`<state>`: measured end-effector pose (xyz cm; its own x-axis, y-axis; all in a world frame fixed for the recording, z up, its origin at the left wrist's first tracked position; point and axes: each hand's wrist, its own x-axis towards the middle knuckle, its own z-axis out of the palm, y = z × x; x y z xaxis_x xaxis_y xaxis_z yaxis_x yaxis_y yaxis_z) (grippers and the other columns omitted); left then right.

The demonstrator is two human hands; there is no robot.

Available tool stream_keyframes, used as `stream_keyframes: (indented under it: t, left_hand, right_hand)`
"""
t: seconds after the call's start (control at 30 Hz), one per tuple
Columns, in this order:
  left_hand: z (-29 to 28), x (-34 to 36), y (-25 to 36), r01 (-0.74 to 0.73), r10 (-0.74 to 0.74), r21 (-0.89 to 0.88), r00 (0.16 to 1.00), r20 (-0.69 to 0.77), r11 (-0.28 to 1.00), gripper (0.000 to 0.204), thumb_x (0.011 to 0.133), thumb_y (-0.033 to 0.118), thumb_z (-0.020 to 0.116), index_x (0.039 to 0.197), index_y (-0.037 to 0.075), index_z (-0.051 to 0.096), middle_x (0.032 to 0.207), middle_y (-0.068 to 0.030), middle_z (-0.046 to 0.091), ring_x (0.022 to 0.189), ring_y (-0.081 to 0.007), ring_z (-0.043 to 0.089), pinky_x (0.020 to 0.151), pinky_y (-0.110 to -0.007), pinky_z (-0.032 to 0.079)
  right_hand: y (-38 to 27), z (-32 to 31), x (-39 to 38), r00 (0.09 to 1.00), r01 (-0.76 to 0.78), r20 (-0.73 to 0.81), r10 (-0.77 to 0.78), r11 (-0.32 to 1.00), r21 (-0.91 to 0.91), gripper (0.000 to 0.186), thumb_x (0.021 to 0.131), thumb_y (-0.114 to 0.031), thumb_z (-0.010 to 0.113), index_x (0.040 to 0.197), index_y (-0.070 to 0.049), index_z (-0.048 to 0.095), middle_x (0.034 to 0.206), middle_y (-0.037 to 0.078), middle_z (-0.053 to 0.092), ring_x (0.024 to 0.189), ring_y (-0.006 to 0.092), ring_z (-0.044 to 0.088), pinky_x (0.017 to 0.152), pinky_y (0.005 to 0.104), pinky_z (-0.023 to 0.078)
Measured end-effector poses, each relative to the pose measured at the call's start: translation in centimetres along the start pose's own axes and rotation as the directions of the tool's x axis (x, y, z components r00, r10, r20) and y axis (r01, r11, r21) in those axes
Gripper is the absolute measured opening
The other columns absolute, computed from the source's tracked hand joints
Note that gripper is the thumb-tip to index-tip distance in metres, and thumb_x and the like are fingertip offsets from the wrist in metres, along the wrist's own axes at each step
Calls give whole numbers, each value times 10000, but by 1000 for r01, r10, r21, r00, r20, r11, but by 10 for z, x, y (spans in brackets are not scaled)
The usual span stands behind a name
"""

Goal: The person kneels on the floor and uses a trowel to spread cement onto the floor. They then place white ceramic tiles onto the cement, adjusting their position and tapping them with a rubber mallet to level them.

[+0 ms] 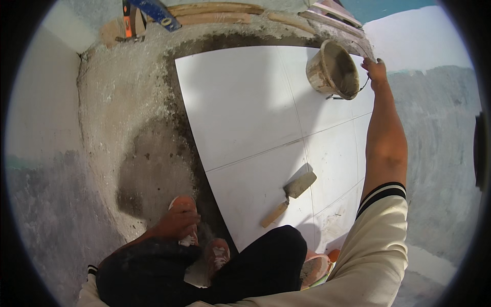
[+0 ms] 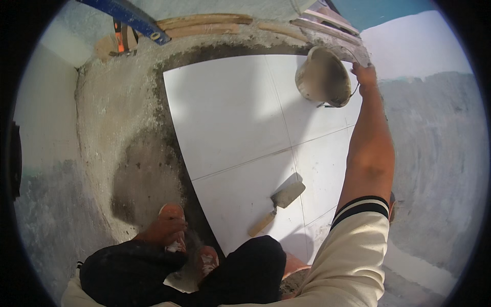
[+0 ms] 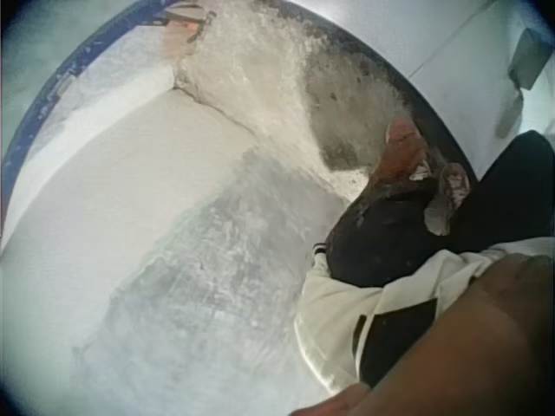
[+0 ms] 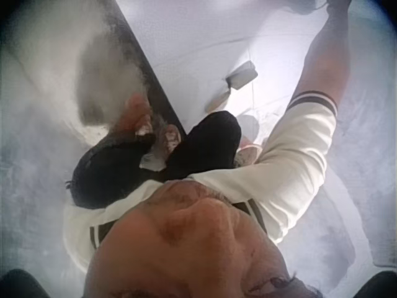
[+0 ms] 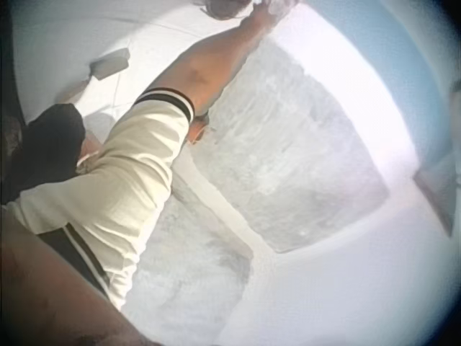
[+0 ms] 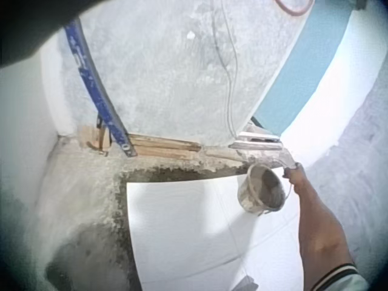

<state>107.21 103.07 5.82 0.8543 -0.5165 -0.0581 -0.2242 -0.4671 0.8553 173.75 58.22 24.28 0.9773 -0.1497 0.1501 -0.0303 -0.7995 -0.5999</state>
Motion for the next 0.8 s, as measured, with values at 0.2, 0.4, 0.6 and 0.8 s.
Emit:
stream_keyframes:
  t: [0.2,0.4,0.6,0.8]
  left_hand:
    - [-7,-21,26,263,-267,-48,945,-189,964,246,922,192,672,1119,58,728,1198,-121,707,1134,-320,639,1052,-449,472]
    - [-28,-113,107,643,-891,-617,341,-298,453,335,989,249,628,1215,9,686,1189,-200,714,1092,-350,696,955,-429,540]
    - [-102,-213,192,823,-938,-451,299,-173,345,409,1008,289,637,1275,-20,657,1149,-167,731,1040,-275,706,907,-370,542]
    - [-189,-229,291,740,-991,-673,102,84,19,440,1034,368,610,1318,32,627,1103,-79,709,942,-203,682,832,-361,536]
  right_hand:
    - [-41,27,-27,920,-147,369,132,989,14,363,960,-405,706,981,-42,688,639,-14,485,523,126,437,485,331,350]
    - [-99,-13,-120,848,-390,443,291,908,151,281,1001,-350,662,920,-83,692,641,-32,460,516,104,408,492,311,326]
    - [-215,-169,-215,740,-578,538,404,791,200,308,1022,-322,630,775,-199,493,621,-89,318,517,68,310,495,271,276]
    - [-291,-337,-333,538,-779,762,360,557,287,258,1016,-241,644,811,-134,529,685,-44,402,592,115,400,581,303,373]
